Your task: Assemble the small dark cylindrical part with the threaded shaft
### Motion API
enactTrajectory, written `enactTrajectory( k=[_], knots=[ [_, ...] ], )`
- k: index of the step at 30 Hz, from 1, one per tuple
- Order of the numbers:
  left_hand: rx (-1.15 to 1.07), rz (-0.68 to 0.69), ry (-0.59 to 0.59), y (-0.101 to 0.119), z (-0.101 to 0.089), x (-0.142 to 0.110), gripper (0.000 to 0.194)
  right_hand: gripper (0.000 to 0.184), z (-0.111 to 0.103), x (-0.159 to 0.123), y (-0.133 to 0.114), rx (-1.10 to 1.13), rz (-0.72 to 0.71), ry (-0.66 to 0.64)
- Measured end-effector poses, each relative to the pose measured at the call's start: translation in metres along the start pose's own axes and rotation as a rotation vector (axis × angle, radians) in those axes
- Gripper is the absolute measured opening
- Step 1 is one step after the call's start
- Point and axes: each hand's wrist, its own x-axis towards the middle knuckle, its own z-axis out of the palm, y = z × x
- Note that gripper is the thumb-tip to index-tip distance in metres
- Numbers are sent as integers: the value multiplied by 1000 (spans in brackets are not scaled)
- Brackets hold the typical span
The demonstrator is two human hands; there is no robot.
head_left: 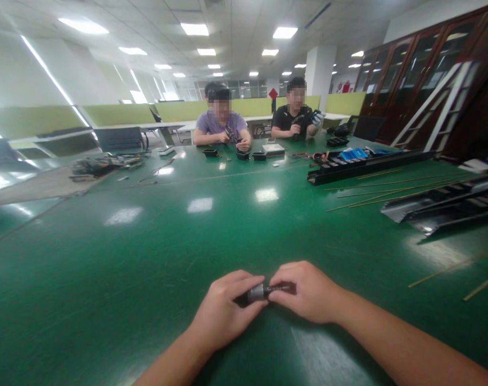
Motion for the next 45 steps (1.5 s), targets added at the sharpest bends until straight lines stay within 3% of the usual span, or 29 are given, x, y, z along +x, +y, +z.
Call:
enactTrajectory(
  k=[45],
  knots=[
    [14,-42,43,-3,-5,2,26,8,-6,-1,2,-74,22,34]
  ],
)
